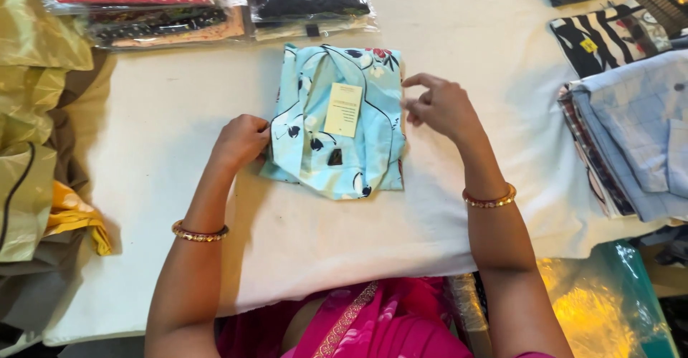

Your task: The person folds a black t-shirt and places it into a clear plastic bag, then sets it aside. They then unfold a light blue floral shirt, fold it neatly, and place it into another clear plastic bag.

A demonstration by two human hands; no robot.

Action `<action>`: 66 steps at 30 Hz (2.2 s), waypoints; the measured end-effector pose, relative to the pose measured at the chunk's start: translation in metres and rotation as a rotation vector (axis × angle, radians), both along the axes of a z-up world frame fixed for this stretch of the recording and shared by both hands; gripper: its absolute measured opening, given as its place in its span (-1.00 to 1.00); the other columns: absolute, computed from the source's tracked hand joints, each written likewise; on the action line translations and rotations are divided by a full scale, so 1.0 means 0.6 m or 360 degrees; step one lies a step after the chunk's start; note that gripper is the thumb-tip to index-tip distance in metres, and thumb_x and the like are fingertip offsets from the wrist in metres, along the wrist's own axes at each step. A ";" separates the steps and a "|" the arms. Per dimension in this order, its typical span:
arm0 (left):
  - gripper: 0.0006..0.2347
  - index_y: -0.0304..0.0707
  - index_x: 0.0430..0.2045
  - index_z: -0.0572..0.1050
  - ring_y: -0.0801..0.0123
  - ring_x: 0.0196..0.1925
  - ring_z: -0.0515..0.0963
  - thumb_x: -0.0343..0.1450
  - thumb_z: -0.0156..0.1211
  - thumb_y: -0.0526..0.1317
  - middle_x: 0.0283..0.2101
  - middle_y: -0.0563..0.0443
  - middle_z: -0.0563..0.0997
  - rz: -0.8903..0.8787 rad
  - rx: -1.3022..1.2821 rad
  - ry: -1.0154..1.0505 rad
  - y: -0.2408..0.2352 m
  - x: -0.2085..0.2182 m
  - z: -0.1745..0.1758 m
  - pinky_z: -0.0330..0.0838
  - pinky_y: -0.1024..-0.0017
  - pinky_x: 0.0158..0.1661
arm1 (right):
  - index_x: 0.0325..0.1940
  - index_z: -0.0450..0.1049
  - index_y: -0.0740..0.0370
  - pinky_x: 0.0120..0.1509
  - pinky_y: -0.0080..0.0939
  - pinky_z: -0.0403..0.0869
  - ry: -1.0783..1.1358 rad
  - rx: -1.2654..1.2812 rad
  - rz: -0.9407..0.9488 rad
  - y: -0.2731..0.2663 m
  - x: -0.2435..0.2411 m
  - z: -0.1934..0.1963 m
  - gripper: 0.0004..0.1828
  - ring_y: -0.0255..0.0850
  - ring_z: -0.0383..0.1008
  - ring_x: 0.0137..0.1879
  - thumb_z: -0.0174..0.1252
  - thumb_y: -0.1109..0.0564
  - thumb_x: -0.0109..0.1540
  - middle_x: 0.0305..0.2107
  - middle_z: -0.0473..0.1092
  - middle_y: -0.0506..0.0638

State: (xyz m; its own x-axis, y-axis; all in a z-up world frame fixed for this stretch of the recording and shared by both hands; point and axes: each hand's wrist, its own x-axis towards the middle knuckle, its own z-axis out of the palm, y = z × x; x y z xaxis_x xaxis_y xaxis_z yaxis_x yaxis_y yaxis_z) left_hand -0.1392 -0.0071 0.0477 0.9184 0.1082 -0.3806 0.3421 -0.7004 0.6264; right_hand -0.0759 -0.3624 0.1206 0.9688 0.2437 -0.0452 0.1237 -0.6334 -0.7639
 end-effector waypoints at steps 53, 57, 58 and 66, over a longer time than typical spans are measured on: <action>-0.54 -0.09 0.23 0.43 0.65 -0.34 0.62 0.39 0.28 -0.37 -0.35 0.16 0.67 -0.0109 -0.1320 -0.0403 0.013 0.252 -0.030 0.53 0.62 -0.31 | 0.31 0.30 0.03 -0.42 -0.46 0.31 0.0237 0.0822 -0.0090 0.022 0.164 -0.077 -0.32 -0.50 0.38 -0.44 0.35 0.28 0.13 -0.54 0.46 -0.17; -0.63 -0.14 0.16 0.52 0.60 -0.41 0.48 0.44 0.22 -0.39 -0.40 0.14 0.57 0.0080 -0.1143 -0.0755 0.002 0.279 -0.068 0.37 0.56 -0.41 | 0.21 0.44 0.16 -0.36 -0.43 0.35 0.0021 0.0904 -0.0278 0.014 0.199 -0.142 -0.49 -0.46 0.41 -0.40 0.33 0.28 0.19 -0.51 0.48 -0.15; -0.65 -0.12 0.13 0.56 0.58 -0.40 0.45 0.43 0.26 -0.38 -0.39 0.12 0.58 0.0098 -0.0909 -0.0808 0.000 0.286 -0.081 0.37 0.55 -0.37 | 0.18 0.49 0.20 -0.33 -0.41 0.38 -0.0089 0.0891 -0.0305 0.012 0.209 -0.165 -0.54 -0.43 0.41 -0.39 0.34 0.29 0.19 -0.50 0.47 -0.13; -0.66 -0.03 0.06 0.54 0.43 -0.34 0.63 0.39 0.36 -0.14 -0.35 0.12 0.67 0.0300 -0.0415 -0.0975 0.006 0.319 -0.143 0.49 0.40 -0.29 | 0.08 0.56 0.26 -0.21 -0.27 0.49 -0.0978 0.0075 -0.0211 0.031 0.198 -0.159 -0.54 -0.27 0.43 -0.27 0.46 0.18 0.12 -0.27 0.48 -0.01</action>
